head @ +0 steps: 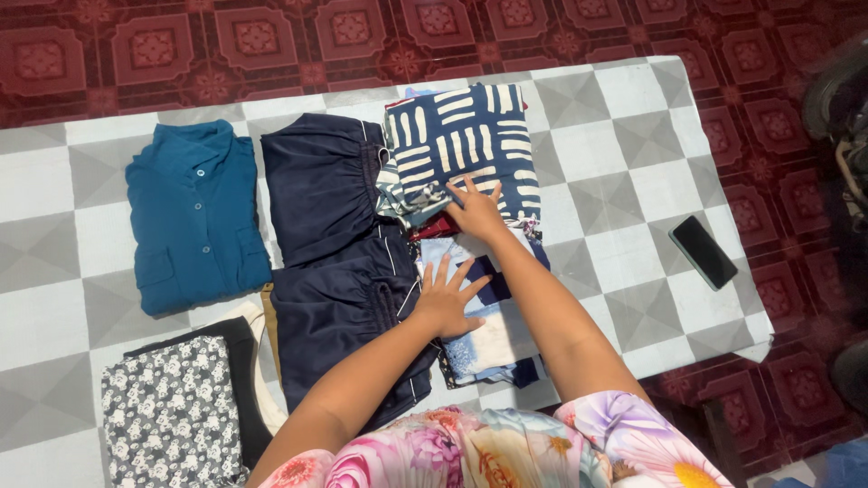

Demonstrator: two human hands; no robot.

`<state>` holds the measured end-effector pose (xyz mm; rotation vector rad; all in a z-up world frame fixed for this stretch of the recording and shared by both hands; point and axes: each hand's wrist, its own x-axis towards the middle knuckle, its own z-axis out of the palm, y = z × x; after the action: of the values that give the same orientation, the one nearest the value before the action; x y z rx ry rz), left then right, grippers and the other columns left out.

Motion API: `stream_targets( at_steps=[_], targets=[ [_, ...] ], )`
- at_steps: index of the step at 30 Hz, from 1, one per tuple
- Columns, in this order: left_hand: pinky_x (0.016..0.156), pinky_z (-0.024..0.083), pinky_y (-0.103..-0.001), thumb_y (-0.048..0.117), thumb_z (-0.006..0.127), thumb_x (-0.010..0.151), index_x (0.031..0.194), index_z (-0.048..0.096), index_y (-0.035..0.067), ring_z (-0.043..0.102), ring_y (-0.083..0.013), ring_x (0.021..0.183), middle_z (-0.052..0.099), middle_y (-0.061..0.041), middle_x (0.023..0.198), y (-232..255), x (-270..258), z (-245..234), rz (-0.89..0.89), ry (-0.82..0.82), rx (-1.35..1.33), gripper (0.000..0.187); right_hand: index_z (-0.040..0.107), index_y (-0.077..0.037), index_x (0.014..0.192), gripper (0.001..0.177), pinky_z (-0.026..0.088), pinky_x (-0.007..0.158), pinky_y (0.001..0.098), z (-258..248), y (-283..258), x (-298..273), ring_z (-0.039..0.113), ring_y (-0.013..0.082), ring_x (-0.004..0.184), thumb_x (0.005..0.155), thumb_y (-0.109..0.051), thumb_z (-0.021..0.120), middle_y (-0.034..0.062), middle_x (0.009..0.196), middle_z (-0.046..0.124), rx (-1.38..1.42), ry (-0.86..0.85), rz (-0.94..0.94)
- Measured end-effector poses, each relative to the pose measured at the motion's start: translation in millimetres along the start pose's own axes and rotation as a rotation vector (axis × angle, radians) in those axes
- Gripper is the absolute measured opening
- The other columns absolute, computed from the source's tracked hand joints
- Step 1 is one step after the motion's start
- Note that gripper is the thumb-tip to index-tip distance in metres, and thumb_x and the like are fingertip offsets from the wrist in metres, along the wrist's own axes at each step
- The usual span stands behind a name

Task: The person sorts folded items of clothing on a table, moving them into several separate stacks and rearranging the piles.

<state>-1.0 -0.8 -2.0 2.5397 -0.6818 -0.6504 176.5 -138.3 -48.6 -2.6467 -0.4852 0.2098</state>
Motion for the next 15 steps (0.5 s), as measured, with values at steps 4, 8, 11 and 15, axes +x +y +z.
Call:
stream_targets(
  at_steps=[4,8,11,15],
  targets=[
    [0.120,-0.008,-0.065,0.066,0.061,0.083,0.160,0.026,0.040,-0.010,-0.0457,0.155,0.002,-0.007,0.172,0,0,-2,-0.002,-0.008,-0.003,0.088,0.080,-0.023,0.111,0.034,-0.015,0.115,0.0720,-6,1,6,0.033,0.0328,0.151,0.099,-0.038,0.051,0.0067,0.124,0.073,0.169,-0.075,0.138],
    [0.119,-0.008,-0.066,0.065,0.064,0.081,0.159,0.029,0.038,-0.010,-0.0457,0.154,0.005,-0.010,0.171,1,4,-9,-0.009,-0.043,-0.059,0.089,0.081,-0.017,0.096,0.037,-0.014,0.115,0.0682,1,12,12,0.039,0.0334,0.149,0.100,-0.035,0.049,0.0084,0.110,0.079,0.221,-0.053,0.132],
    [0.118,0.003,-0.067,0.060,0.067,0.083,0.153,0.042,0.029,0.006,-0.0449,0.154,0.022,-0.013,0.166,-3,17,-12,0.019,0.023,-0.186,0.081,0.070,-0.012,0.119,0.036,0.020,0.119,0.0544,-4,30,21,0.069,0.0313,0.103,0.100,-0.036,0.051,0.0121,0.098,0.076,0.348,-0.006,0.226],
    [0.128,0.038,-0.051,0.049,0.063,0.093,0.136,0.065,0.020,0.054,-0.0368,0.148,0.065,-0.006,0.146,-19,32,3,0.243,0.479,-0.535,0.051,0.072,0.004,0.101,0.036,0.048,0.072,0.0397,-40,39,33,0.058,0.0185,0.073,0.103,-0.029,0.055,0.0112,0.083,0.069,0.710,0.073,0.350]
  ],
)
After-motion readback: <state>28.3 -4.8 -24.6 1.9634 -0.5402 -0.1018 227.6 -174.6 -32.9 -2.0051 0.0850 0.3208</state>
